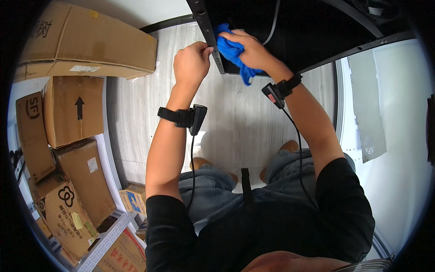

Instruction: The person wipes the interior of a black electronic device with a blue cloth. Then, using a screwdriver, they remove screws from a beige and black component and place it on a shelf. Finally, they attach a metal panel to the back of the device.

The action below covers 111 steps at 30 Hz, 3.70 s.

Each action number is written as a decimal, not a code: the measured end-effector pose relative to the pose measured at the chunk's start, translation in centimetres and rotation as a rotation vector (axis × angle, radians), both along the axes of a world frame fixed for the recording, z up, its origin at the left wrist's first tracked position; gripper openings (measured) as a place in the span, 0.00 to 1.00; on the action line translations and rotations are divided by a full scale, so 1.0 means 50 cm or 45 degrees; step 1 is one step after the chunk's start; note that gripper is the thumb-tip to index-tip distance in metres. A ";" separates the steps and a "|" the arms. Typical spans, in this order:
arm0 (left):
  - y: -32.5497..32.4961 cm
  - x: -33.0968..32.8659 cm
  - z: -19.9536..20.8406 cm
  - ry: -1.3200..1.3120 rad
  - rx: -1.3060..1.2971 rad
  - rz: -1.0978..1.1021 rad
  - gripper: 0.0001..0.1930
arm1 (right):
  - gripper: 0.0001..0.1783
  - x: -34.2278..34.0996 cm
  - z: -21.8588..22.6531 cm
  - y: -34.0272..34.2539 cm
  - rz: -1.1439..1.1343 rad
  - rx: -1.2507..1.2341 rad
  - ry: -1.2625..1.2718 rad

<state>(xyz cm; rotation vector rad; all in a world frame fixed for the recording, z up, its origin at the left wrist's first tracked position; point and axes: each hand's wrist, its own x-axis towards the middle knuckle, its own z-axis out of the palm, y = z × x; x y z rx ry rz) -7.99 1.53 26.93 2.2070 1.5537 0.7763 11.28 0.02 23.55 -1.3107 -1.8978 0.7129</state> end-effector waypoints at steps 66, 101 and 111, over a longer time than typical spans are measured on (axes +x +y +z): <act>-0.109 0.116 -0.118 -0.965 -1.037 -0.675 0.34 | 0.44 0.172 -0.004 -0.151 0.075 -0.884 0.680; -0.079 0.466 0.149 -0.566 0.202 -0.937 0.26 | 0.18 0.366 0.272 -0.257 -0.913 1.001 -0.217; -0.076 0.458 0.162 -0.499 0.152 -0.935 0.27 | 0.08 0.371 0.284 -0.267 -0.851 0.893 -0.525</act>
